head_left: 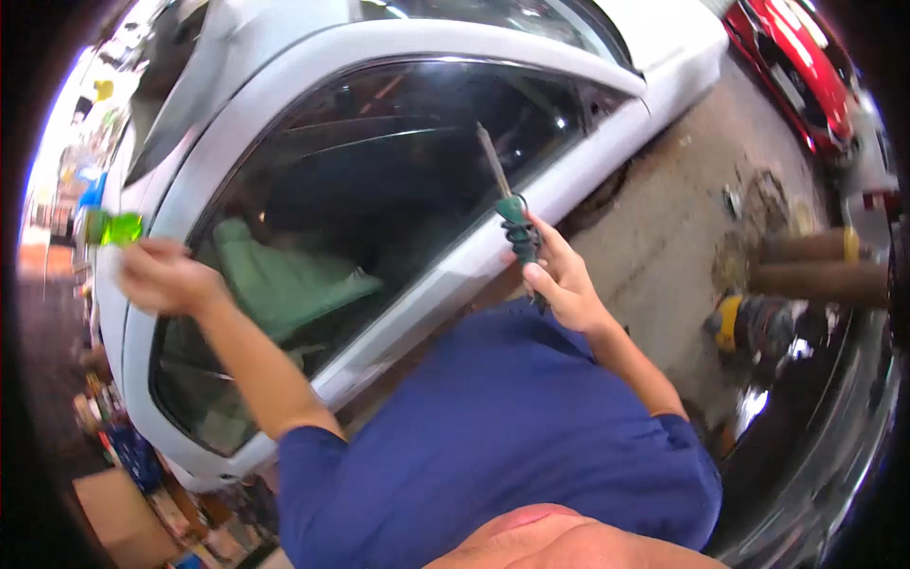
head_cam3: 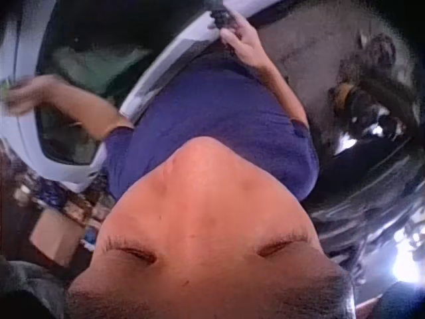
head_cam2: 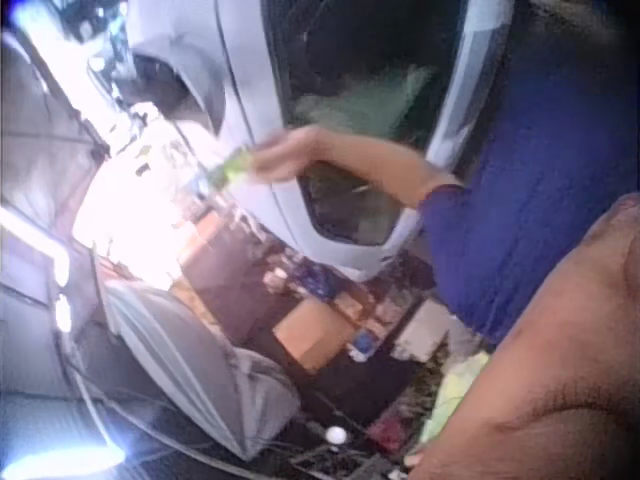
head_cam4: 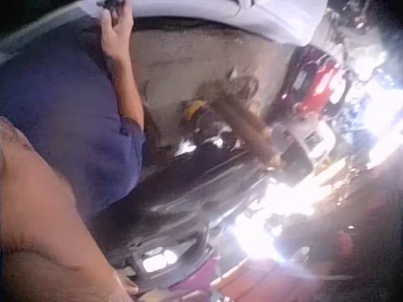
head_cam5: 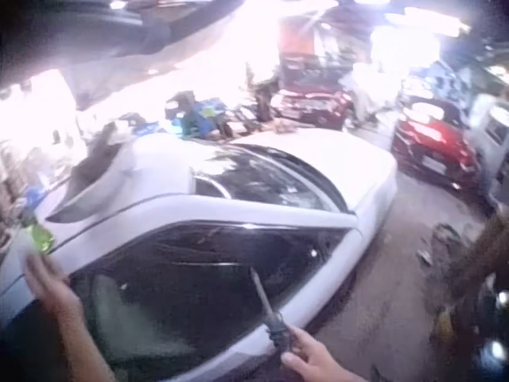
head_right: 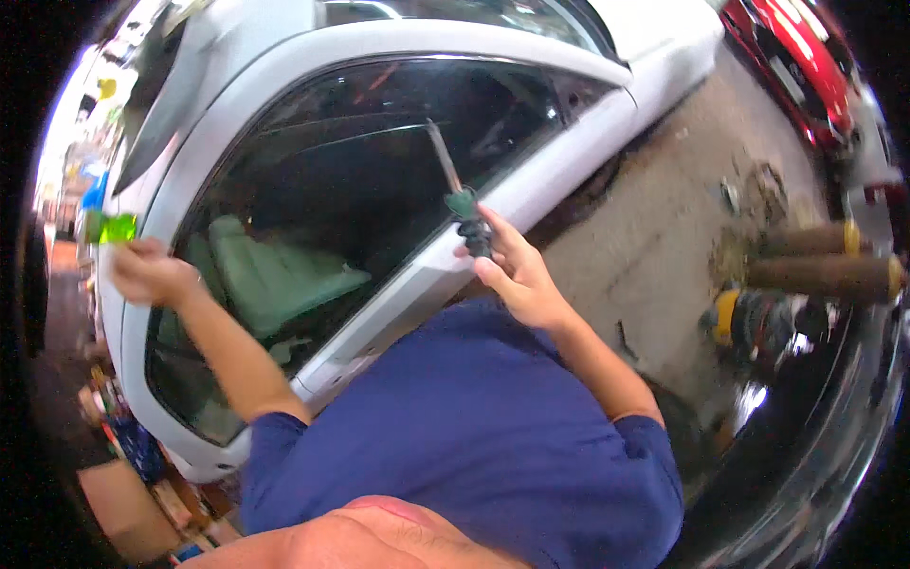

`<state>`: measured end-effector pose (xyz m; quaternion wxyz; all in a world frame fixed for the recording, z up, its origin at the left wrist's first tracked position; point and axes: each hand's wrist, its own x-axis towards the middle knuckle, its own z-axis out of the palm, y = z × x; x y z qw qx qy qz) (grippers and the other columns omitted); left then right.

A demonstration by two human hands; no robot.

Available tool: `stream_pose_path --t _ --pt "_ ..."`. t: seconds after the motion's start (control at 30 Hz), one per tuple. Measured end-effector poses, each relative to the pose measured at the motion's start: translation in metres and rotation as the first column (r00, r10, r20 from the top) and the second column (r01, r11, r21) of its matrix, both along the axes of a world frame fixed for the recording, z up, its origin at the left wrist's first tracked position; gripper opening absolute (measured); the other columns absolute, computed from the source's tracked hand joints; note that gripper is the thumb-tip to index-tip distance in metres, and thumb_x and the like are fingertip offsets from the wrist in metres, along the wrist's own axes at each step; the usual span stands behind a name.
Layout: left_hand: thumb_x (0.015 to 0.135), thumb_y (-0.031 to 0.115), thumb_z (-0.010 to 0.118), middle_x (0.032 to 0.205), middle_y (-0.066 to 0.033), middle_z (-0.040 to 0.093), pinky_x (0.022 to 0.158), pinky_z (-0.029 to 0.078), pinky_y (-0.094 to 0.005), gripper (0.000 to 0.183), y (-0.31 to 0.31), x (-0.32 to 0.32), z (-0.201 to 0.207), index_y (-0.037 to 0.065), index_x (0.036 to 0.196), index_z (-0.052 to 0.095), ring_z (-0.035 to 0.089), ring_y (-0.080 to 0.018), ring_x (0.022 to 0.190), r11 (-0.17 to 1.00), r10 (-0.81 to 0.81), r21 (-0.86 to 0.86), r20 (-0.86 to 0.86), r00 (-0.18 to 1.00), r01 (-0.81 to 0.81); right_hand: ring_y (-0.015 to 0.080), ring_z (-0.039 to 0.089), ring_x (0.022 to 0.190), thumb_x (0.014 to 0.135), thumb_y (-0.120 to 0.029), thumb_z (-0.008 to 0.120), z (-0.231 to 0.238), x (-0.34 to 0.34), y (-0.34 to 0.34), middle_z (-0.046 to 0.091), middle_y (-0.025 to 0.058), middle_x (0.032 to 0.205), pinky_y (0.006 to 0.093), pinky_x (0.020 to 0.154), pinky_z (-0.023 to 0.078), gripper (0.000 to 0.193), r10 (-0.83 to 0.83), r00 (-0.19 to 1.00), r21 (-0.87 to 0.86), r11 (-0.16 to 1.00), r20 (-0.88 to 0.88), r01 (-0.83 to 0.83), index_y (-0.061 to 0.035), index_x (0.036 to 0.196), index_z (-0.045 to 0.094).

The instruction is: The person uses a soldering iron to melt and fuse together a plastic car bumper component by hand.

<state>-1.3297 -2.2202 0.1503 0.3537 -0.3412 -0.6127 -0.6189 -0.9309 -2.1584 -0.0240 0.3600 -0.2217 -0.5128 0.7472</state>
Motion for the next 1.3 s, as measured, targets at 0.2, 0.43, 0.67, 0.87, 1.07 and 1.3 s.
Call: stream_pose_path --t 0.2,0.43,0.67,0.87,1.07,1.3 --pt "0.097 0.011 0.059 0.101 -0.0109 0.067 0.068 0.057 -0.0293 0.026 0.005 0.213 -0.166 -0.005 0.118 0.059 0.066 -0.015 0.081 0.045 -0.512 -0.087 0.853 0.098 0.995 0.023 0.056 0.117 0.093 -0.002 0.061 0.002 -0.01 -0.007 0.047 0.0138 0.139 0.0329 0.092 0.05 0.071 -0.021 0.986 0.199 0.98 0.167 -0.013 -0.004 0.154 0.025" --pt "0.096 0.011 0.063 0.1 -0.0077 0.066 0.068 0.062 -0.0335 0.037 0.029 0.219 -0.169 0.001 0.13 0.052 0.068 -0.0197 0.088 -0.03 -0.159 0.39 0.907 -0.389 0.92 0.0274 0.065 0.087 0.09 -0.001 0.064 -0.016 0.022 -0.006 0.062 0.0147 0.105 0.0345 0.078 0.054 0.041 -0.294 0.859 0.528 0.848 0.42 0.032 -0.0023 0.13 0.057" --pt "0.095 0.01 0.06 0.102 -0.0066 0.058 0.062 0.059 -0.0314 0.042 0.04 0.223 -0.175 0.001 0.134 0.048 0.067 -0.021 0.082 -0.113 -0.145 0.523 0.833 -0.535 0.845 0.0253 0.064 0.081 0.093 -0.01 0.06 -0.008 0.054 -0.011 0.063 0.0143 0.091 0.0357 0.073 0.051 0.022 -0.057 0.827 0.081 0.997 0.559 0.014 0.0002 0.111 0.067" --pt "0.094 0.003 0.061 0.103 -0.0045 0.06 0.075 0.058 -0.0333 0.046 0.041 0.239 -0.19 0.001 0.137 0.046 0.064 -0.0152 0.087 -0.399 -0.28 0.129 0.926 -0.254 0.908 0.0207 0.064 0.083 0.092 -0.003 0.057 -0.029 0.043 -0.019 0.062 0.012 0.093 0.0332 0.073 0.053 0.018 -0.304 0.829 0.321 0.934 0.47 0.16 0.0006 0.107 0.065" --pt "0.098 0.011 0.059 0.104 -0.007 0.066 0.066 0.057 -0.0273 0.022 0.052 0.242 -0.184 -0.002 0.116 0.06 0.067 -0.0136 0.078 -0.325 -0.215 0.116 0.957 -0.193 0.939 0.0198 0.063 0.068 0.098 -0.02 0.059 -0.034 0.038 -0.024 0.063 0.0089 0.076 0.0333 0.063 0.049 0.025 -0.394 0.764 0.265 0.918 0.511 0.296 0.0017 0.087 0.059" --pt "0.104 0.024 0.051 0.085 -0.0056 0.067 0.077 0.053 -0.0301 0.03 0.046 0.26 -0.211 -0.002 0.103 0.066 0.064 -0.0149 0.077 -0.07 -0.176 0.471 0.862 -0.476 0.879 0.0201 0.069 0.071 0.094 -0.018 0.063 -0.035 0.069 -0.032 0.063 0.0056 0.079 0.0322 0.061 0.056 0.017 -0.134 0.991 -0.512 0.852 -0.024 0.103 -0.0034 0.087 0.06"
